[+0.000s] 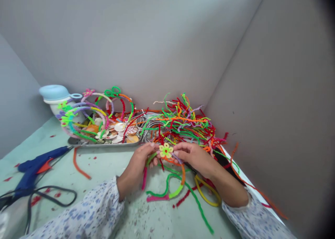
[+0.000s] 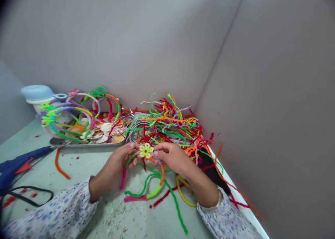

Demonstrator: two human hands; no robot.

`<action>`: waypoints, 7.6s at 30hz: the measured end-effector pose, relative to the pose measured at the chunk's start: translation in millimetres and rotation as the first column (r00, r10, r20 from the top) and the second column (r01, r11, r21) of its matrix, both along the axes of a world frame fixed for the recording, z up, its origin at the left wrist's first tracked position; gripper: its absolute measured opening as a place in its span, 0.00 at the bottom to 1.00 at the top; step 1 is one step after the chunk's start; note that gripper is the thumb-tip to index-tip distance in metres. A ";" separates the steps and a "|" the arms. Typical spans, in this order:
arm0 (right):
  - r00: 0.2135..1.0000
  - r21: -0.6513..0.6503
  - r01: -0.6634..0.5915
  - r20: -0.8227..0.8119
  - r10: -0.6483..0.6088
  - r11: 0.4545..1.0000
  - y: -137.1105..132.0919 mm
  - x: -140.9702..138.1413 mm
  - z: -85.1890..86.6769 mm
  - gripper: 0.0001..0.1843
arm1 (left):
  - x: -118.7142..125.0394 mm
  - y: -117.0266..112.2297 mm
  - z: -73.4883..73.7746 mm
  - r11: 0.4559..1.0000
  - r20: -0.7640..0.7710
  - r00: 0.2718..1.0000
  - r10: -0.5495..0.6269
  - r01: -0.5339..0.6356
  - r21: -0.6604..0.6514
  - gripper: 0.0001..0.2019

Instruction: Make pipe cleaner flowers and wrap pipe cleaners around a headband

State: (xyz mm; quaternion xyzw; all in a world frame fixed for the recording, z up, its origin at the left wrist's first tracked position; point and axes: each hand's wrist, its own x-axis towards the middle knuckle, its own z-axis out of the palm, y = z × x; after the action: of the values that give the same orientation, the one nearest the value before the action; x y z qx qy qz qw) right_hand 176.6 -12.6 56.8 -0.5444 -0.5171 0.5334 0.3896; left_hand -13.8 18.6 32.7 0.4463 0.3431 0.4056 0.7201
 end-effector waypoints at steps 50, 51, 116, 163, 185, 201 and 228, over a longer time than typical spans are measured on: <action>0.996 0.169 -0.015 0.084 0.001 0.985 -5.9 -13.7 9.5 0.10 | -0.1 -5.2 4.3 0.972 -0.249 0.967 0.057 0.003 0.234 0.13; 0.995 0.173 -0.002 0.103 -0.016 0.985 -5.5 -13.4 8.6 0.09 | 0.1 -5.2 4.2 0.973 -0.248 0.967 0.055 0.004 0.232 0.13; 0.995 0.162 0.082 -0.065 -0.072 0.983 -9.1 -16.4 11.7 0.13 | 6.9 -17.5 2.8 0.986 -0.199 0.980 0.022 0.011 0.166 0.10; 0.884 0.499 -0.083 0.436 -0.167 0.863 56.6 -22.1 122.0 0.14 | -1.3 -6.9 -35.7 0.915 -0.389 0.921 0.003 0.154 0.372 0.06; 0.724 0.401 -0.551 0.666 0.180 0.732 127.2 -93.2 139.9 0.15 | -9.4 5.9 -47.8 0.945 -0.134 0.982 0.137 -0.089 0.314 0.12; 0.705 0.243 -0.454 0.686 0.178 0.857 83.4 -9.9 98.8 0.16 | -10.8 -3.6 -13.7 0.996 0.169 0.984 -0.053 0.041 0.074 0.35; 0.690 0.615 -0.449 0.700 -0.186 0.648 146.1 -108.7 144.9 0.14 | 0.5 -13.3 -40.4 0.950 -0.072 0.954 -0.291 0.297 0.101 0.16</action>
State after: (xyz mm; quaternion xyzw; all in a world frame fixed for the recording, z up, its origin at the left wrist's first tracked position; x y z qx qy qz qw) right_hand 67.9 133.5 201.8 -0.4511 -0.8385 0.0468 0.3021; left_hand -13.2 5.3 -7.7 0.5428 0.2701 0.2995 0.7367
